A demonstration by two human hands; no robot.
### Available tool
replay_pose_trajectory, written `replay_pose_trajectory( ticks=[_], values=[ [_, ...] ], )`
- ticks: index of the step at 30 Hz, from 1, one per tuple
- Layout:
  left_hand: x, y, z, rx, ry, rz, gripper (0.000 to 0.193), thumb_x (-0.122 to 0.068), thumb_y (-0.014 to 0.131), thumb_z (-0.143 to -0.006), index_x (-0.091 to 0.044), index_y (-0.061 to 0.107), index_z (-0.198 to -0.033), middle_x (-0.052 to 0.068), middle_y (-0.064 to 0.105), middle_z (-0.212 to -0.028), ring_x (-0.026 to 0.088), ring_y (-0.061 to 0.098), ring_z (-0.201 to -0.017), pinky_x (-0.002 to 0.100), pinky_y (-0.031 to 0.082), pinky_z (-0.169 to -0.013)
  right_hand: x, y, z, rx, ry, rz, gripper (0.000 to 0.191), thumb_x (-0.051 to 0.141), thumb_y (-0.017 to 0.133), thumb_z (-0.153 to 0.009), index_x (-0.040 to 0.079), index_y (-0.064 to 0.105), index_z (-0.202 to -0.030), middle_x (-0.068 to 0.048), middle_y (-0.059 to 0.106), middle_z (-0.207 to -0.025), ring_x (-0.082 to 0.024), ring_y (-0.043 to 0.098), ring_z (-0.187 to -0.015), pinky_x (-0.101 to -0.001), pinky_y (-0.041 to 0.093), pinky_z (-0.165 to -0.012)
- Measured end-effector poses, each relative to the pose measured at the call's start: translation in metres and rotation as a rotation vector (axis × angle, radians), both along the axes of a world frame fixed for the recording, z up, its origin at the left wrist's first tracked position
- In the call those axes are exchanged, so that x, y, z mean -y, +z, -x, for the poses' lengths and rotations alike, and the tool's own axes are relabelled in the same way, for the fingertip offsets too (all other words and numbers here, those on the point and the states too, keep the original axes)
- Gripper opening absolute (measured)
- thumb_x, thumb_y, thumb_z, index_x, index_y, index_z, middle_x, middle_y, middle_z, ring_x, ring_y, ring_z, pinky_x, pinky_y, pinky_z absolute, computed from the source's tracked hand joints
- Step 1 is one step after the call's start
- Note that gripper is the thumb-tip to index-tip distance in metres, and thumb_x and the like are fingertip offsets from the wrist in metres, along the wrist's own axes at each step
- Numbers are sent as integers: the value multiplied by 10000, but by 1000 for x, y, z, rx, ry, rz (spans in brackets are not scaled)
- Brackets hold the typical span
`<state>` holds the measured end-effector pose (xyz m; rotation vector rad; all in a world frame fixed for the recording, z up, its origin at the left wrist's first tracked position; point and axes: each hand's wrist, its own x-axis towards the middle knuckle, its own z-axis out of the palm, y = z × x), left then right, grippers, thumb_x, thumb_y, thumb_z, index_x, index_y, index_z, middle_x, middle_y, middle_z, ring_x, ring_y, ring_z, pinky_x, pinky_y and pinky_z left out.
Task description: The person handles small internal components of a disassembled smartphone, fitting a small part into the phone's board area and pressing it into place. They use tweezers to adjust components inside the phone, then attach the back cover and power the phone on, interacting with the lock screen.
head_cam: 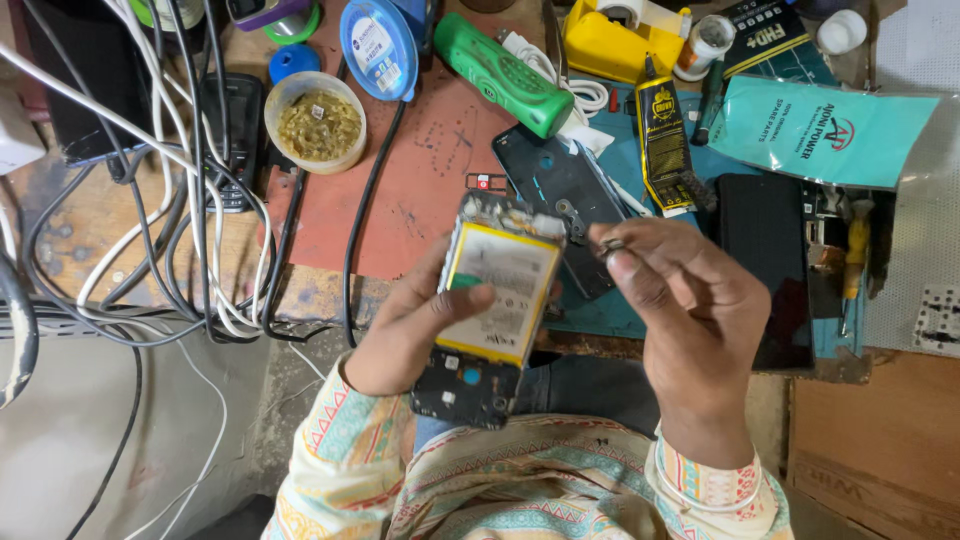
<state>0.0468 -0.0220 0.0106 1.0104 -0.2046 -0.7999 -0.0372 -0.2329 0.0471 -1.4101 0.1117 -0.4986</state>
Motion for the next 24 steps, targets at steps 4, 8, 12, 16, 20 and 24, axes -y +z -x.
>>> replay_pose_trajectory(
  ticks=[4,8,12,16,20,24],
  values=[
    [-2,-8,-35,183,81,-23,532,-82,630,-973,12,483,-1476,103,670,-1289,161,653,-1152,324,516,-1014,8,6,-16,62,-82,199,125,-7,691,-1060,-61,647,-1164,-68,620,-1125,-127,624,-1008,-250,530,-930],
    [2,-14,-48,232,60,-19,465,-90,646,-990,43,523,-1419,111,698,-1257,169,670,-1124,327,528,-999,17,12,-37,55,-7,167,129,-1,640,-1062,-39,654,-1185,-71,688,-1035,-123,673,-918,-252,564,-888],
    [-1,-17,-41,221,18,-5,465,-86,651,-982,24,512,-1411,100,694,-1246,163,670,-1124,331,531,-997,17,9,-53,84,88,244,104,-43,667,-1044,-59,652,-1146,-75,680,-1079,-100,658,-959,-236,559,-904],
    [-1,-19,-42,226,-32,18,471,-98,648,-988,16,489,-1416,97,683,-1265,162,666,-1153,335,533,-1018,14,9,-67,67,209,334,136,-49,719,-1046,-48,622,-1142,-54,667,-1059,-74,644,-940,-215,548,-860],
    [0,-19,-41,265,-13,-8,479,-122,654,-998,22,492,-1425,99,675,-1275,161,651,-1170,327,521,-1026,8,13,-78,24,177,414,271,-14,750,-931,-8,558,-1122,-19,673,-1010,-57,652,-902,-212,550,-804],
    [2,-20,-42,302,-18,-24,484,-138,657,-998,25,498,-1425,95,675,-1271,158,647,-1166,323,521,-1021,8,18,-80,32,132,627,166,-6,771,-989,-4,719,-1147,-64,731,-1039,-94,682,-946,-246,547,-871]
  ],
)
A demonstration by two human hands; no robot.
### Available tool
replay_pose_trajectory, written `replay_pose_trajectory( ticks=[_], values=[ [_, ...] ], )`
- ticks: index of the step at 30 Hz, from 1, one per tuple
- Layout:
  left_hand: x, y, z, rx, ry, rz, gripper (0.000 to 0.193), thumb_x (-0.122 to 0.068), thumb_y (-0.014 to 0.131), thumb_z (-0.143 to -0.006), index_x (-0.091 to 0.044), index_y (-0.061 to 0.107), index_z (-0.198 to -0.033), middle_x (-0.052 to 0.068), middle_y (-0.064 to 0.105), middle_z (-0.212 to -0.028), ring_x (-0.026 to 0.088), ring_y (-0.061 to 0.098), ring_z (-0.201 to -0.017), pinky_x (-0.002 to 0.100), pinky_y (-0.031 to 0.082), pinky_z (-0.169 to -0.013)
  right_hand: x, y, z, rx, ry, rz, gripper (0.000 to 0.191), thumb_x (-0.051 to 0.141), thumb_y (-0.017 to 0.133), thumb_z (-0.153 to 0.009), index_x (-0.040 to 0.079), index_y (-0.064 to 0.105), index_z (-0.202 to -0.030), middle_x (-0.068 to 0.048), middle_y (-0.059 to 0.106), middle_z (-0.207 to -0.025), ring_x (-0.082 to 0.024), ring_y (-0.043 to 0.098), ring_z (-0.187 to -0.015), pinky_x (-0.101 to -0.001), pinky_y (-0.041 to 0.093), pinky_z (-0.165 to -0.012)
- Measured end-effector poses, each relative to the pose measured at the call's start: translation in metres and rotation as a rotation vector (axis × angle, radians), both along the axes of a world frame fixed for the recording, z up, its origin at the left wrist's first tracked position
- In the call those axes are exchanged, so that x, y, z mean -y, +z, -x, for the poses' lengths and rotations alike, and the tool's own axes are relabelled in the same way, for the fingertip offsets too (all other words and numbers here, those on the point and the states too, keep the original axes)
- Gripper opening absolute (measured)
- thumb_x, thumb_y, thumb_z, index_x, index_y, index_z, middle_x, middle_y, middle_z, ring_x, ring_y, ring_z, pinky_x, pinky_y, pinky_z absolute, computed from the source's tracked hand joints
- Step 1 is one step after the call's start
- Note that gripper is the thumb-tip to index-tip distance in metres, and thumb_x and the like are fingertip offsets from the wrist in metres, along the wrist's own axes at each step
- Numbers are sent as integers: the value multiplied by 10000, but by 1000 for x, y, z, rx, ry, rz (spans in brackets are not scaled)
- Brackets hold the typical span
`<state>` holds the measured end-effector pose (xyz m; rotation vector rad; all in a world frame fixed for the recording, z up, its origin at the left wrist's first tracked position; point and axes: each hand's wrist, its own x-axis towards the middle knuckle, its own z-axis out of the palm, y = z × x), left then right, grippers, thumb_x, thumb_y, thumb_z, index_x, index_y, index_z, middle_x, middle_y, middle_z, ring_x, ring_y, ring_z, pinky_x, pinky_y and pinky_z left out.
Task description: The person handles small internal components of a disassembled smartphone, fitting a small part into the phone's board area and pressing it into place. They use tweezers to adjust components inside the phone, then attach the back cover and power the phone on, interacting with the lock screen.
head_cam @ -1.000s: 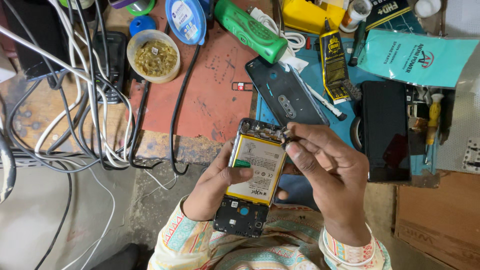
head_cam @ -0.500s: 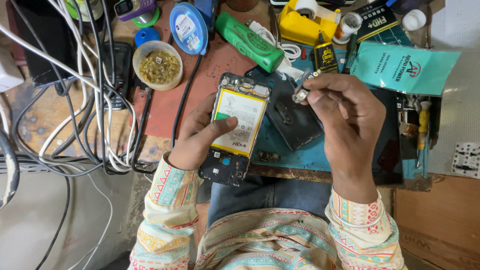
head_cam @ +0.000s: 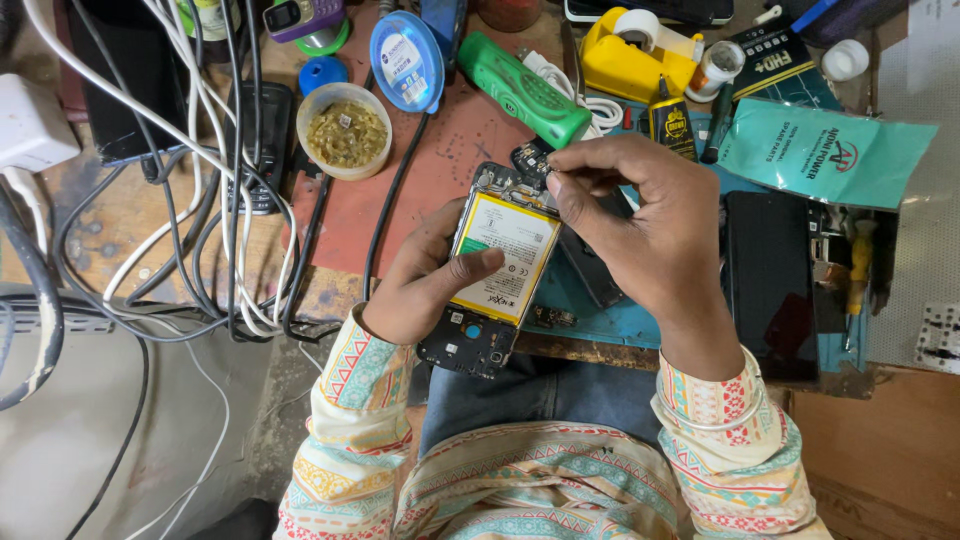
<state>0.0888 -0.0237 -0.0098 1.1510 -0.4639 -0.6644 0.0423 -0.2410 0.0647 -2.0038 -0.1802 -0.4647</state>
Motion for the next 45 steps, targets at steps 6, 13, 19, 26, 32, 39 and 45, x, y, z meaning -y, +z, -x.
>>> replay_pose_trajectory(
  ticks=[6,13,19,26,32,39,45],
  values=[
    [1,-3,0,8,-10,13,511,-145,658,-1006,25,485,-1456,99,664,-1288,154,637,-1180,322,518,-1028,0,3,-2,84,33,204,185,49,800,-975,35,745,-1150,-87,753,-1089,-192,727,-1014,-298,563,-903],
    [1,-2,1,-27,-10,24,522,-125,648,-1006,18,460,-1472,98,654,-1316,161,627,-1210,328,510,-1049,-4,1,-5,108,4,276,200,70,818,-955,64,762,-1147,-85,723,-1074,-224,708,-988,-326,553,-872],
    [2,-1,2,14,-14,20,536,-131,651,-1013,19,453,-1489,103,645,-1330,163,614,-1230,329,501,-1061,-8,-2,-5,134,-37,297,198,108,829,-970,73,767,-1155,-71,724,-1084,-217,707,-996,-321,557,-864],
    [2,0,3,24,-13,32,542,-135,651,-1017,20,445,-1493,106,632,-1351,166,606,-1249,332,498,-1071,-14,-3,-3,90,-81,280,186,128,819,-975,65,761,-1139,-76,665,-1055,-215,667,-931,-327,528,-791],
    [2,0,5,26,-3,30,548,-128,651,-1015,20,439,-1498,107,632,-1349,169,608,-1249,336,502,-1070,-13,4,-1,125,-46,383,178,134,812,-990,79,765,-1153,-68,655,-1057,-235,629,-982,-361,501,-828],
    [2,2,4,59,-18,18,527,-124,644,-1024,22,447,-1490,108,635,-1351,169,610,-1253,337,501,-1075,-16,22,6,196,-58,598,185,145,816,-977,91,769,-1147,-61,659,-1117,-271,602,-1061,-427,442,-952],
    [0,1,6,24,-34,19,527,-113,652,-1018,9,450,-1490,102,641,-1329,167,616,-1234,338,509,-1056,-19,19,2,78,-19,254,205,153,769,-988,36,721,-1150,-72,703,-1079,-187,688,-966,-313,532,-855]
  ],
)
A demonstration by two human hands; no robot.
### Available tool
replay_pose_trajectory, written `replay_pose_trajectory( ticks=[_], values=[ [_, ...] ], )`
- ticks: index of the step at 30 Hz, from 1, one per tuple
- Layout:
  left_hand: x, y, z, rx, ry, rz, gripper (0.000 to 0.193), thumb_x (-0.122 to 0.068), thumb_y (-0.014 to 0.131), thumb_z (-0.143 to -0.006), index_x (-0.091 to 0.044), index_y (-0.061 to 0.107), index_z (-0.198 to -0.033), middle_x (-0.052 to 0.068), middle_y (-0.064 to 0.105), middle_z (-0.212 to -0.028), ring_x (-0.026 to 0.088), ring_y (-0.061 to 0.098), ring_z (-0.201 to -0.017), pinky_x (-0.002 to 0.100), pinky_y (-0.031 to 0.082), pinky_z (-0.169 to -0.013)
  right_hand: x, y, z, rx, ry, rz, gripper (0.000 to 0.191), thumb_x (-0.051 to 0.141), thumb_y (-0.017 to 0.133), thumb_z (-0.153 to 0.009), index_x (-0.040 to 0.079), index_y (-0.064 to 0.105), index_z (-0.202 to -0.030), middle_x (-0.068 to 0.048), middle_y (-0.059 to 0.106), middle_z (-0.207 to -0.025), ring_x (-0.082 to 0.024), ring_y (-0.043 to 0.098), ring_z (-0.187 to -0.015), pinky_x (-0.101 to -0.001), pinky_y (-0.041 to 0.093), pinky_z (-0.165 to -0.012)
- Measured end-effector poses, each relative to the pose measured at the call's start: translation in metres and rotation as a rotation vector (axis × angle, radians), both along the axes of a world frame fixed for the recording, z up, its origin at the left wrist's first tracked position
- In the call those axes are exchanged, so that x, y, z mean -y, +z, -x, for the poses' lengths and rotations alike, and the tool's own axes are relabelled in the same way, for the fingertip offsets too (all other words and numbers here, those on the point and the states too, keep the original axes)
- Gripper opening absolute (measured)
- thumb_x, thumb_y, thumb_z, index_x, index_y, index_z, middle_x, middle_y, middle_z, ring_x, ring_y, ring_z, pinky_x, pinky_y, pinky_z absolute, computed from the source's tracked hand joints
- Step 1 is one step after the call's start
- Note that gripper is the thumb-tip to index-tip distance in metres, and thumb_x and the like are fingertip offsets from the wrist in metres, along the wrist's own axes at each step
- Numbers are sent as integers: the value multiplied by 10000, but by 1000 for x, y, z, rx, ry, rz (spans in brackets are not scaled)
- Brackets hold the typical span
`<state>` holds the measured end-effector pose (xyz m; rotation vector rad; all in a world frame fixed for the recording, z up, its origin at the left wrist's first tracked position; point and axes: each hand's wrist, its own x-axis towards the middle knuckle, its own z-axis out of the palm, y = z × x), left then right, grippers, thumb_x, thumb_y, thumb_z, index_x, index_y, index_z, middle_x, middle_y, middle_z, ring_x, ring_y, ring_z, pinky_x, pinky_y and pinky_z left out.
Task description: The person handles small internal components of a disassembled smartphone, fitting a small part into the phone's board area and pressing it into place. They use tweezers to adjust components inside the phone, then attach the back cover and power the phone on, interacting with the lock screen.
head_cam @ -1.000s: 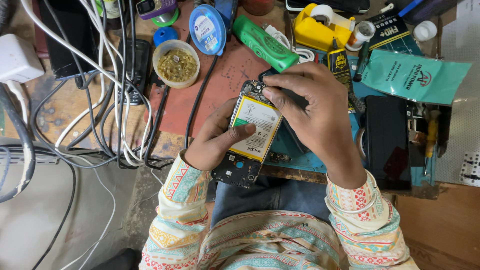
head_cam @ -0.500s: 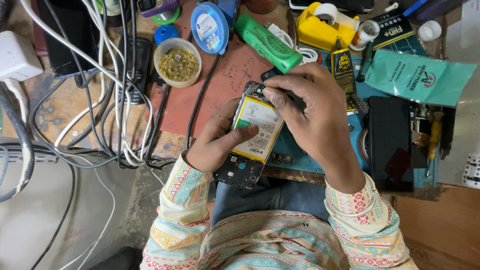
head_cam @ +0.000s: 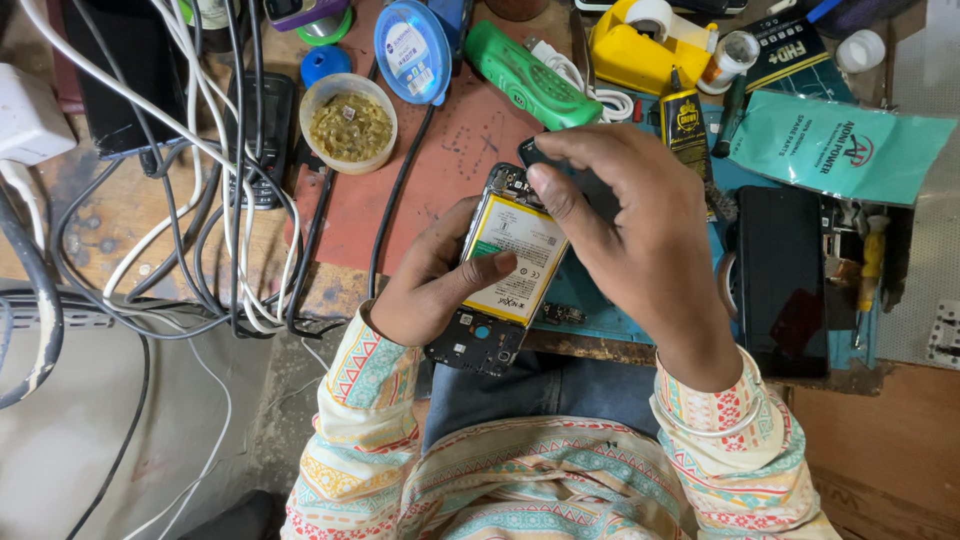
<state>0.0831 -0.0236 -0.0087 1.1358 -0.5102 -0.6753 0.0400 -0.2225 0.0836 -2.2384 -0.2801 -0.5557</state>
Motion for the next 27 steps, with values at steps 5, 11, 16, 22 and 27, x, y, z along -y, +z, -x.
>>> replay_pose_trajectory(
  ticks=[5,11,16,22,27],
  values=[
    [0,-1,2,-3,-26,22,511,-96,657,-1023,2,464,-1486,94,643,-1318,159,609,-1232,338,509,-1057,4,-17,-5,-235,42,-323,209,133,752,-1011,-1,751,-1171,-57,758,-1010,-79,676,-873,-209,531,-759],
    [0,-1,2,16,-34,24,489,-80,653,-1023,6,479,-1472,91,649,-1296,161,611,-1224,337,511,-1058,10,-26,-6,-443,34,-629,242,109,755,-974,-19,758,-1180,-2,730,-968,-27,603,-825,-191,506,-727],
    [-1,0,2,52,-8,17,492,-81,653,-1027,7,483,-1480,88,647,-1306,155,604,-1238,328,501,-1070,4,-29,-6,-365,74,-664,201,91,740,-1005,-29,724,-1165,-31,742,-998,-50,667,-885,-209,556,-788],
    [-1,0,2,-3,13,29,523,-93,665,-1015,5,470,-1490,88,647,-1315,161,612,-1224,336,509,-1055,5,-23,6,-162,64,-373,255,97,742,-1028,0,686,-1257,-69,733,-1138,-105,713,-1004,-236,581,-886],
    [-1,0,1,28,12,29,520,-96,657,-1023,4,460,-1493,85,641,-1336,156,605,-1253,331,498,-1078,4,-17,8,32,-1,20,260,58,803,-994,50,727,-1242,-99,688,-1163,-189,714,-997,-290,566,-855]
  ],
)
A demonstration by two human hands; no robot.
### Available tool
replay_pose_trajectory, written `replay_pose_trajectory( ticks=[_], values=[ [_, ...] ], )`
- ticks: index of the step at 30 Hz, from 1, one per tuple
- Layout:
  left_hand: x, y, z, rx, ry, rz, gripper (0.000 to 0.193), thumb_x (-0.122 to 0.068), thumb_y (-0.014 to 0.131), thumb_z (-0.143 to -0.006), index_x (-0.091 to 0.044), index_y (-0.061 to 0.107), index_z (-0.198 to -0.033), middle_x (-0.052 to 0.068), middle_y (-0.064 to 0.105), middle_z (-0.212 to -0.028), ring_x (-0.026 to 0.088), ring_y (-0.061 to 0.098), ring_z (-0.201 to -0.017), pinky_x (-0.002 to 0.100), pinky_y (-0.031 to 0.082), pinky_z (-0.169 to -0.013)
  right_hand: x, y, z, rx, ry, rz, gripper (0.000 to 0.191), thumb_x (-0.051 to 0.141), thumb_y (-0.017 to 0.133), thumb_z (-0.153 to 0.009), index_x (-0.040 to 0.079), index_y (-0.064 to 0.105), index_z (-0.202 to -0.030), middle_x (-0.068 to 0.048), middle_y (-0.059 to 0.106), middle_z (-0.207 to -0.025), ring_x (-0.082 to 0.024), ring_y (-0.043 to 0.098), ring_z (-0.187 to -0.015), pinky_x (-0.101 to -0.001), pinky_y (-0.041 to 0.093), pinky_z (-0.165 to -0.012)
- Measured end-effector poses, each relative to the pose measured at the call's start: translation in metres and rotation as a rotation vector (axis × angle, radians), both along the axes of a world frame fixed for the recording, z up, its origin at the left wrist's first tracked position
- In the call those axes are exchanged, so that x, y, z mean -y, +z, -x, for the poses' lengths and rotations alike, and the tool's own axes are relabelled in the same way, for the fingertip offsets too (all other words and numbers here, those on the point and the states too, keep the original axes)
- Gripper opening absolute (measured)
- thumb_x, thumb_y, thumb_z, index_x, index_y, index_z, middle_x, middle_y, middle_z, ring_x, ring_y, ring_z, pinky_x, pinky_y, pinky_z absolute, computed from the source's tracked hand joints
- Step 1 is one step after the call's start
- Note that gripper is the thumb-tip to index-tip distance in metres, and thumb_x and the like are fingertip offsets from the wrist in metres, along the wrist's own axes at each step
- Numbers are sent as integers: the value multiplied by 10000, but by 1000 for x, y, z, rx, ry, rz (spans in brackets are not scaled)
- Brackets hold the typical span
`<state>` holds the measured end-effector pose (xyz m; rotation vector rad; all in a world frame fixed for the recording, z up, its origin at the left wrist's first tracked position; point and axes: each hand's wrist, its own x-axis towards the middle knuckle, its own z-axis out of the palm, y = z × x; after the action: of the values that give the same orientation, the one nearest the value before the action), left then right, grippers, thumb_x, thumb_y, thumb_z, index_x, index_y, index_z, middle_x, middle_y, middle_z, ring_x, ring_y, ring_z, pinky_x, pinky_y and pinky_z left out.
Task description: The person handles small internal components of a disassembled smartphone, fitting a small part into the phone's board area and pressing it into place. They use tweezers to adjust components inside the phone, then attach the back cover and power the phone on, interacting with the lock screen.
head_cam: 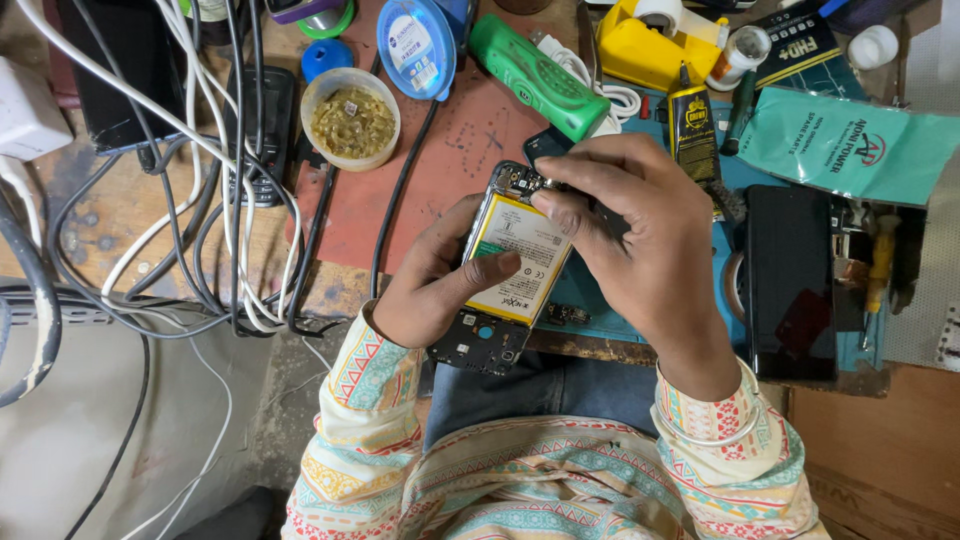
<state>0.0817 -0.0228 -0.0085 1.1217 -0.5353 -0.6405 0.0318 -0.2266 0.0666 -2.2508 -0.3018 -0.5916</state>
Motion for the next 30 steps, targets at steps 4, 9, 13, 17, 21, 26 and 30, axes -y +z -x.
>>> replay_pose_trajectory(
  ticks=[4,9,13,17,21,26,30],
  values=[
    [0,0,0,23,2,-4,504,-88,654,-1033,13,469,-1491,96,640,-1344,159,603,-1254,333,499,-1081,-1,3,-1,-25,-4,41,257,40,799,-985,43,732,-1234,-100,674,-1142,-207,707,-953,-320,562,-806],
    [1,-1,0,7,15,-1,513,-86,650,-1024,13,460,-1490,97,641,-1339,159,610,-1241,331,505,-1070,-2,7,2,136,-12,355,309,39,819,-956,20,719,-1248,-86,636,-1134,-282,631,-1054,-417,509,-939],
    [2,-1,0,-6,19,2,510,-84,647,-1018,17,458,-1481,101,645,-1333,164,618,-1235,332,510,-1065,2,7,0,191,28,488,330,72,835,-954,24,713,-1257,-64,621,-1112,-264,615,-1043,-438,475,-968],
    [1,0,0,-11,26,10,501,-86,645,-1023,23,465,-1478,107,637,-1339,168,609,-1242,334,503,-1072,6,4,-3,247,38,551,363,60,837,-948,33,700,-1284,-53,620,-1117,-263,608,-1035,-433,476,-956],
    [2,0,1,-24,29,13,504,-87,648,-1018,23,464,-1475,108,635,-1342,171,609,-1247,337,503,-1076,8,2,-4,250,57,565,380,56,832,-965,54,684,-1315,-46,619,-1149,-251,613,-1032,-412,475,-952],
    [1,0,2,-16,27,1,514,-80,653,-1014,15,457,-1480,102,636,-1335,168,610,-1244,337,504,-1069,7,2,-1,272,17,595,382,58,844,-943,78,705,-1298,-44,620,-1131,-262,615,-1062,-436,473,-953],
    [0,-1,2,0,17,-12,497,-71,657,-1022,15,469,-1473,100,645,-1318,169,617,-1242,339,508,-1070,5,0,3,264,-6,561,381,45,838,-959,78,703,-1313,-54,613,-1161,-279,611,-1130,-410,494,-958]
  ],
)
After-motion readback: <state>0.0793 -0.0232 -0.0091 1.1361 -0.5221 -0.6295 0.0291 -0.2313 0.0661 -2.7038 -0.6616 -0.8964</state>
